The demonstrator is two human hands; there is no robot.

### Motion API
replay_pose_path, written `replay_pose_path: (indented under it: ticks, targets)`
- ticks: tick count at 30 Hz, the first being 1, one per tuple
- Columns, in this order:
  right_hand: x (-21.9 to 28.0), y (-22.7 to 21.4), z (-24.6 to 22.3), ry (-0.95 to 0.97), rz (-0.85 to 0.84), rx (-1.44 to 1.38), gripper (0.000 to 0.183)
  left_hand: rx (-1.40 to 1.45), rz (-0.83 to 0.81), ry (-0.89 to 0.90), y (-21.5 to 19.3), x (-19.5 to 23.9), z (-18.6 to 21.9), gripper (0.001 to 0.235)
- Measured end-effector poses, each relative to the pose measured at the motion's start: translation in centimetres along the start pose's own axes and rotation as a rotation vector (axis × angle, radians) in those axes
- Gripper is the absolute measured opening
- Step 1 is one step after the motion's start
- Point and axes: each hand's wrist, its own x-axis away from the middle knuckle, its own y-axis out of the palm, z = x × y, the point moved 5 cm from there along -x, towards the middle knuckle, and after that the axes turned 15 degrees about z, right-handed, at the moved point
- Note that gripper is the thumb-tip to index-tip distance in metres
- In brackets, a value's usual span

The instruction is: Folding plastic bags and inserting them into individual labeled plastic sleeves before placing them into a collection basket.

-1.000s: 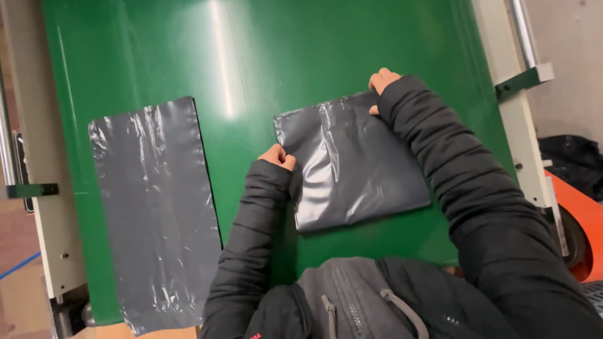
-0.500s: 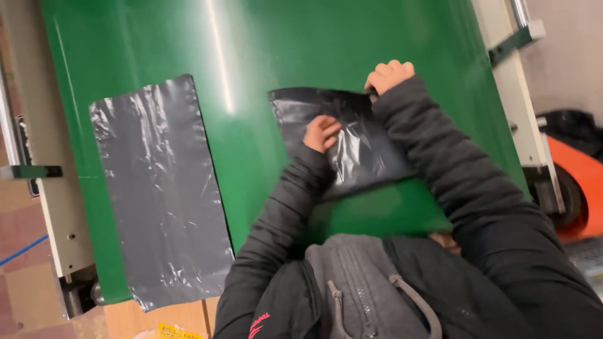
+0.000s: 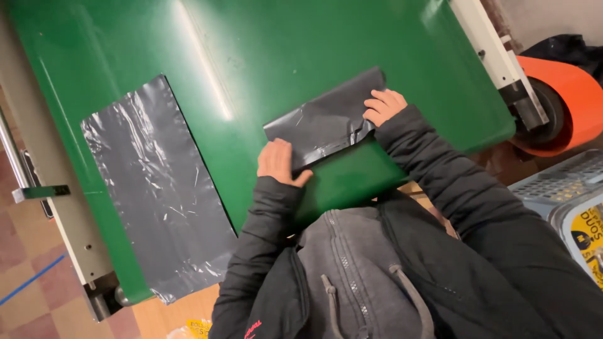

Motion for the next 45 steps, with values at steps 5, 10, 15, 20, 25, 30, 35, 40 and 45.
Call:
replay_pose_path:
  ticks: [5,10,15,20,25,30,35,40,45]
  targets:
    - [-2.3,1.4,-3.5,0.075,-0.408,0.216,0.017,-0.705,-0.454,0.702,3.1,3.6,-0.4,0.015]
    - [1.8,3.4,-10.2,-0.039,-0.556,-0.104,0.059,-0.430,-0.694,0.783,7.7,5.0,2.6,0.012]
    - [9.3,3.2,-7.3,-0.003,-0.253,-0.780,0.058,0.086,-1.244,0.438,18.1,0.0,-3.8,0.020]
    - [15.9,6.8,1.3,1.311,-0.338,-0.706,0.040,-0.082,-0.957,-0.650,22.5,-2.8,-20.6,0.049]
    - [10.6,3.2,2.0,1.451,-0.481,-0.521,0.036,-0.265,-0.439,0.045,16.7,-0.6,-4.3,0.040]
    - [3.3,0.0,1.9,1.081,-0.094,-0.122,0.030,-0.392,-0.158,0.104,21.4,1.5,-10.5,0.035]
    - [-3.3,4.8,-3.0,0.307,-0.006,-0.475,0.042,-0.358,-0.164,-0.042,22.5,1.7,-11.0,0.032]
    - [-3.0,6.7,-3.6,0.063,-0.448,-0.043,0.064,-0.428,-0.264,0.037,15.3,1.6,-2.3,0.029]
    - [-1.7,6.4,-1.9,0.034,-0.576,0.013,0.086,-0.578,-0.038,0.379,-0.2,7.3,-1.4,0.048]
